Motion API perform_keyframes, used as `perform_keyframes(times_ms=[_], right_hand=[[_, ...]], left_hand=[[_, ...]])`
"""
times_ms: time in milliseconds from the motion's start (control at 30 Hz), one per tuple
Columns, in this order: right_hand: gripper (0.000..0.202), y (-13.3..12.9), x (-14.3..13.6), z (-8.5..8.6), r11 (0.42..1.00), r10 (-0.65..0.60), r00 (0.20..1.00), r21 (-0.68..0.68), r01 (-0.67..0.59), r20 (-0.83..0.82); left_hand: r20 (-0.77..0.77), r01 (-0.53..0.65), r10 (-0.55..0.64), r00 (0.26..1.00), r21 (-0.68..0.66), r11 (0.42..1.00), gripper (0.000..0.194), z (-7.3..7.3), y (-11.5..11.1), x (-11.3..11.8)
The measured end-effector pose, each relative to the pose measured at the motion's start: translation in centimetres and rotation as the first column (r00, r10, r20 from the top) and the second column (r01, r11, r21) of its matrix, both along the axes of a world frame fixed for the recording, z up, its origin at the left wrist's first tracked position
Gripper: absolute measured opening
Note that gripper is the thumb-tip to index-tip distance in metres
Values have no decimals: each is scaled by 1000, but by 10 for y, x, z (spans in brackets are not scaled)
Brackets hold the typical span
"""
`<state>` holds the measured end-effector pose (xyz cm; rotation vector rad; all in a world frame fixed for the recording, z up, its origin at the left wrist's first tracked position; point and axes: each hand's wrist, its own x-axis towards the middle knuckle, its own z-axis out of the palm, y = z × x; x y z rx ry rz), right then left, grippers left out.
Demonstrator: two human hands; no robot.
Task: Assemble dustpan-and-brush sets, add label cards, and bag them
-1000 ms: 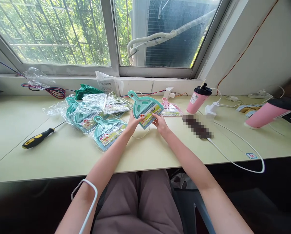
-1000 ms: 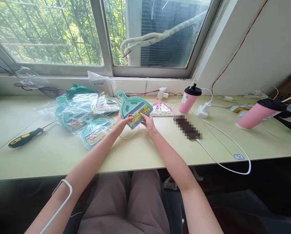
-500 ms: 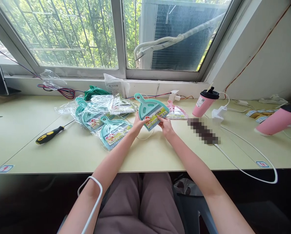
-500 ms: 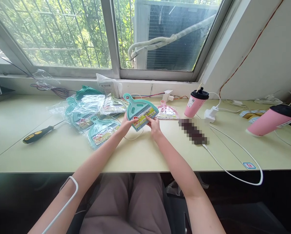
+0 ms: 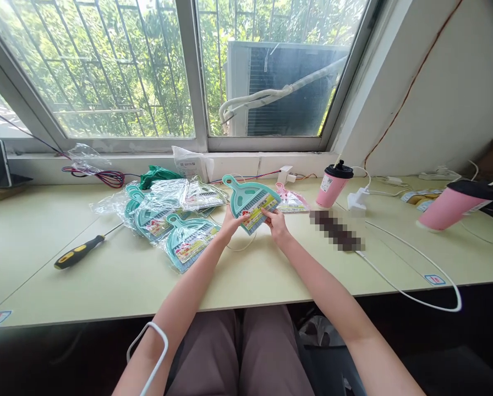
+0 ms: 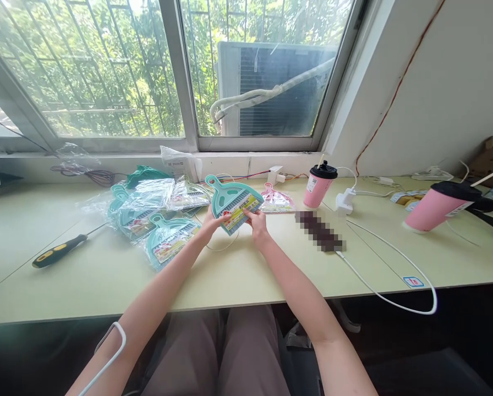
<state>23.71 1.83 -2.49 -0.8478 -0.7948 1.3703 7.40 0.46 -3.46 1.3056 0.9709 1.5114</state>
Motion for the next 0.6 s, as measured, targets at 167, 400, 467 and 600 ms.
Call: perform_keyframes(times_ms=[167,400,467,600], right_hand=[[21,0,2,2,1000,-9,1000,-24,9,20],[19,-1,1,4,999,-26,1000,-24,27,15],[20,-2,1,5,1000,-15,1000,-16,15,16],[22,-4,3,8,1000,-4,1000,6,4,18]], left_hand=[[-4,46,-46,999,-35,998,79,3,-2,0],[-15,43,-44,999,-32,999,74,8,-7,0],[-18,55,-55,998,14,998,74,10,-7,0],[-37,53,-53,998,10,999,75,14,-9,1]])
